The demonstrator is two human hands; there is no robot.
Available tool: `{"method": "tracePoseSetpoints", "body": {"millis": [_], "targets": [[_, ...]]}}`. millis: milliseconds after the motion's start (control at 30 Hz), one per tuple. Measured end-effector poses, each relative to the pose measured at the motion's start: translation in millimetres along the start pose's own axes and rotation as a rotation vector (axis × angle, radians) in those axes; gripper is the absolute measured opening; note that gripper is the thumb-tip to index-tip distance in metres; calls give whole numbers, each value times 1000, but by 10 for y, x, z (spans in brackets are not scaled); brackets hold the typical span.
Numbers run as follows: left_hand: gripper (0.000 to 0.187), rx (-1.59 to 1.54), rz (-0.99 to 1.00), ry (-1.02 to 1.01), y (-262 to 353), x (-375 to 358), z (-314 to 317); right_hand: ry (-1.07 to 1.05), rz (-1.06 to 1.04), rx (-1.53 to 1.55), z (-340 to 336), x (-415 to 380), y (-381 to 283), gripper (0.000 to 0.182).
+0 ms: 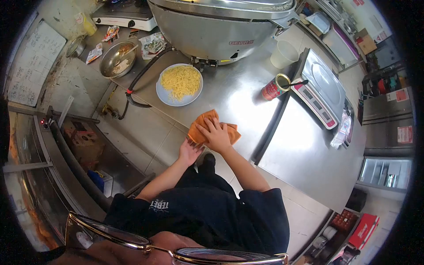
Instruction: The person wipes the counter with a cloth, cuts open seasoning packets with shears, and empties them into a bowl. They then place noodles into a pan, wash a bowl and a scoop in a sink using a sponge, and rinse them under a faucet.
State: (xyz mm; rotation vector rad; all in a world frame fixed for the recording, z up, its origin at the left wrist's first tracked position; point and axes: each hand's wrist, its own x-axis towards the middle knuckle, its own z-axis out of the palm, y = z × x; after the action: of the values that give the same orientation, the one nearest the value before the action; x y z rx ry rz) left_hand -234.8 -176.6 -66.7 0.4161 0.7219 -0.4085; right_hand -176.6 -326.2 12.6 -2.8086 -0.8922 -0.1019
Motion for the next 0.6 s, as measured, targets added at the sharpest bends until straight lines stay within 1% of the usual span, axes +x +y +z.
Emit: {"method": "tracePoseSetpoints", "body": {"millis": [67, 100, 133, 200, 233, 300, 333, 400, 433, 467, 533, 567, 600], "targets": [[45, -50, -47, 13, -28, 13, -54, 111, -34, 13, 174, -67, -28, 80], [45, -45, -50, 9, -29, 15, -86, 152, -44, 24, 123, -80, -63, 74], [45, -45, -60, 13, -20, 15, -120, 156, -38, 20, 152, -101, -71, 74], [46, -36, -72, 8, 25, -17, -169, 212, -63, 17, 253, -137, -73, 60], [47, -7, -48, 21, 70, -52, -188, 220, -55, 11, 280, -163, -77, 60], [48, 36, -26, 24, 185, -116, -255, 273, -86, 17, 309, -226, -100, 41], [49, 23, -13, 38, 246, -131, -316, 285, -74, 11, 306, -261, -116, 41], [49, 27, -7, 39, 366, -136, -431, 242, -119, 16, 277, -339, -129, 25], [51, 42, -8, 66, 412, -138, -494, 264, -146, -25, 239, -380, -127, 20], [52, 57, -9, 96, 453, -148, -565, 273, -129, -31, 201, -432, -116, 20], [52, 90, -11, 99, 517, -199, -670, 136, -130, 32, 109, -566, -98, 17], [53, 102, -4, 106, 510, -222, -705, 142, -119, 27, 48, -644, -98, 17], [53, 110, -7, 98, 478, -240, -727, 11, -39, 114, -55, -730, -104, 17]]}}
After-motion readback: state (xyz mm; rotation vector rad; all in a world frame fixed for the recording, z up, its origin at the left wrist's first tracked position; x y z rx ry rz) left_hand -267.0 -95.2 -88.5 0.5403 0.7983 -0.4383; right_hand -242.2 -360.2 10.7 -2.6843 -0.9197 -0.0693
